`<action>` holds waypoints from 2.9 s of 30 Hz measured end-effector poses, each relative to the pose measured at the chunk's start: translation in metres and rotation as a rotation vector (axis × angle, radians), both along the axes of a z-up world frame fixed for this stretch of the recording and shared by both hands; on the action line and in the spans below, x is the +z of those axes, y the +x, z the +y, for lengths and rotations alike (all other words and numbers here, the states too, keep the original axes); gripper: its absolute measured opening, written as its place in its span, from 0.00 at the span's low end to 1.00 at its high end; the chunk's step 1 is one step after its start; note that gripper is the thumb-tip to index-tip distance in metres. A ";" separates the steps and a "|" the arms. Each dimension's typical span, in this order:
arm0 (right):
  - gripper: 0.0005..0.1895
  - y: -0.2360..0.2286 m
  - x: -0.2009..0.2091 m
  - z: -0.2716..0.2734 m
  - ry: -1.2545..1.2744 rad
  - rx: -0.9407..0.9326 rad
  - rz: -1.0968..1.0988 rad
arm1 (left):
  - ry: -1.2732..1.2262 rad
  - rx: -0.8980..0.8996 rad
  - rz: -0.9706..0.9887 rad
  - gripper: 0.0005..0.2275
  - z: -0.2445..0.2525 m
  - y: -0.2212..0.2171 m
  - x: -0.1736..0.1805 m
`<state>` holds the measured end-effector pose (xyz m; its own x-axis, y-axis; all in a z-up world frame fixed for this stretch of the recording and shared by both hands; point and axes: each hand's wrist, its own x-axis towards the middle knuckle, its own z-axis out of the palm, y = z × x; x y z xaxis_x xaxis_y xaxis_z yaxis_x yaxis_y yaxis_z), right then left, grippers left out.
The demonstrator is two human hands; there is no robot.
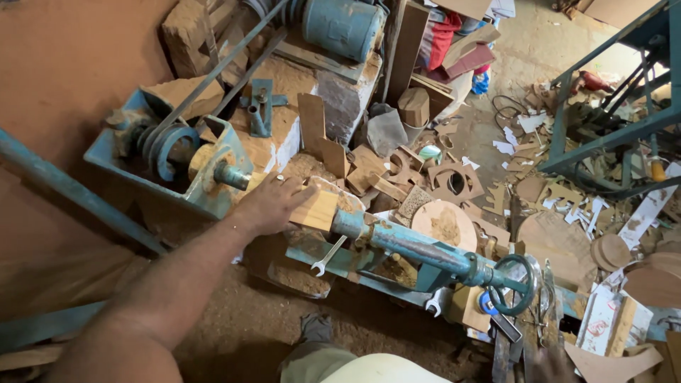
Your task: The person uses wrenches to loosen and tighten bolts on a blue copying lathe machine, turning the handwheel and sliding the carriage along the bed. They position a wooden block on the machine, mark it with a red pencil, and re-tighten the fittings before stepping back.
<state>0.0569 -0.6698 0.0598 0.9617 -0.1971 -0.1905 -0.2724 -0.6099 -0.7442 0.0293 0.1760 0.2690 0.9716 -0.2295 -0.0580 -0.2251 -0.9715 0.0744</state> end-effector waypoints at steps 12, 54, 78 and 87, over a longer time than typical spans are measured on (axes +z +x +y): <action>0.27 0.101 0.147 0.238 -0.356 0.015 0.136 | -0.031 -0.009 0.002 0.44 -0.003 -0.004 0.011; 0.28 0.140 0.091 0.194 -0.675 0.101 -0.072 | 0.079 -0.040 0.080 0.42 -0.012 -0.001 0.019; 0.26 0.134 0.109 0.200 -0.621 0.073 -0.002 | -0.012 -0.154 -0.087 0.36 0.005 0.009 -0.036; 0.24 0.126 0.118 0.207 -0.557 0.058 0.023 | -0.011 -0.106 -0.201 0.33 0.013 0.011 -0.070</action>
